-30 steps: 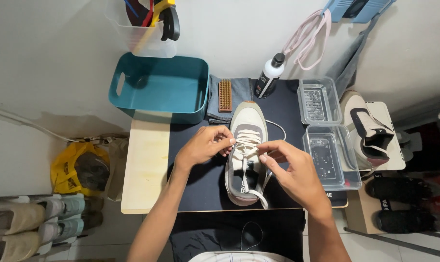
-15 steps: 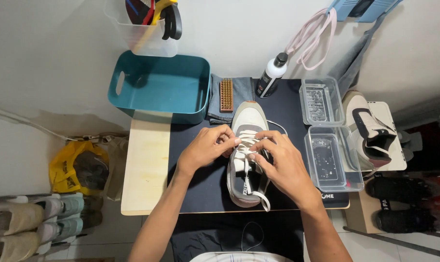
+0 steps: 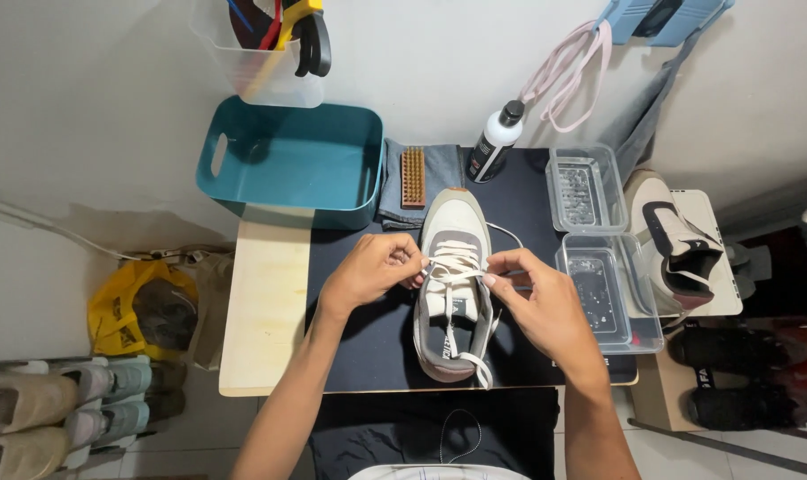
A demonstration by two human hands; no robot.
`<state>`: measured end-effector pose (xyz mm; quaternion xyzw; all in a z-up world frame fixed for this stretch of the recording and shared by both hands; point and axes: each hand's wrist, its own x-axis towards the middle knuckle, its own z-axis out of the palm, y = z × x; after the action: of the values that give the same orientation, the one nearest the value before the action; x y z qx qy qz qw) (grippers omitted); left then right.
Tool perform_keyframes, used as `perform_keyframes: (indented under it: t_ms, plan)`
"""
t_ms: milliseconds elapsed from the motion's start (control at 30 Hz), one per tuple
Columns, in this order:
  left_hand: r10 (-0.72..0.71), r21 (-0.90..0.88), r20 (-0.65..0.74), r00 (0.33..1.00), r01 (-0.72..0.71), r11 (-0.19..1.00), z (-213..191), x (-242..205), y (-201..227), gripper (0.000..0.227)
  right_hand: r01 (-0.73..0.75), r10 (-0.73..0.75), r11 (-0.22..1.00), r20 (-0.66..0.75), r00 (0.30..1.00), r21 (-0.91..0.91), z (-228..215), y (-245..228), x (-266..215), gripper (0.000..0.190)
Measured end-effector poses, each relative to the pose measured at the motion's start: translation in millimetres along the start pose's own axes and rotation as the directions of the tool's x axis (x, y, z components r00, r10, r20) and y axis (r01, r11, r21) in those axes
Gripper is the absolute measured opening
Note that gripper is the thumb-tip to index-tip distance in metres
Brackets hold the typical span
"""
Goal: The person removes the laces from a white sneaker by hand. They pull the laces through the eyelets, untie the knot, and then place the removed laces on a wall-mounted holder.
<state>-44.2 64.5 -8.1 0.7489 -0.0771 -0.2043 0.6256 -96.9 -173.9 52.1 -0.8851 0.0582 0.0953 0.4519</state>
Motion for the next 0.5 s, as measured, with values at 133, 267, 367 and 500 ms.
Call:
perform_keyframes:
  t_ms: [133,267,367,500]
  plan:
    - [-0.001,-0.032,0.008,1.0,0.001,0.999,-2,-1,5,0.014,-0.054,0.052,0.996,0.033,0.998,0.069,-1,-6,-4,0.026]
    - [-0.014,-0.031,0.07,0.997,0.016,0.999,-4,-3,10,0.014,-0.04,0.036,0.995,0.049,0.998,0.096,-1,1,-3,0.025]
    - [-0.015,-0.045,0.114,0.993,0.02,0.999,-6,0,5,0.012,-0.01,0.008,0.999,0.053,0.999,0.037,-2,2,-1,0.031]
    - [-0.012,-0.084,0.105,0.994,0.021,0.996,-5,3,-2,0.012,0.014,-0.012,0.998,0.041,0.999,-0.066,1,9,-1,0.034]
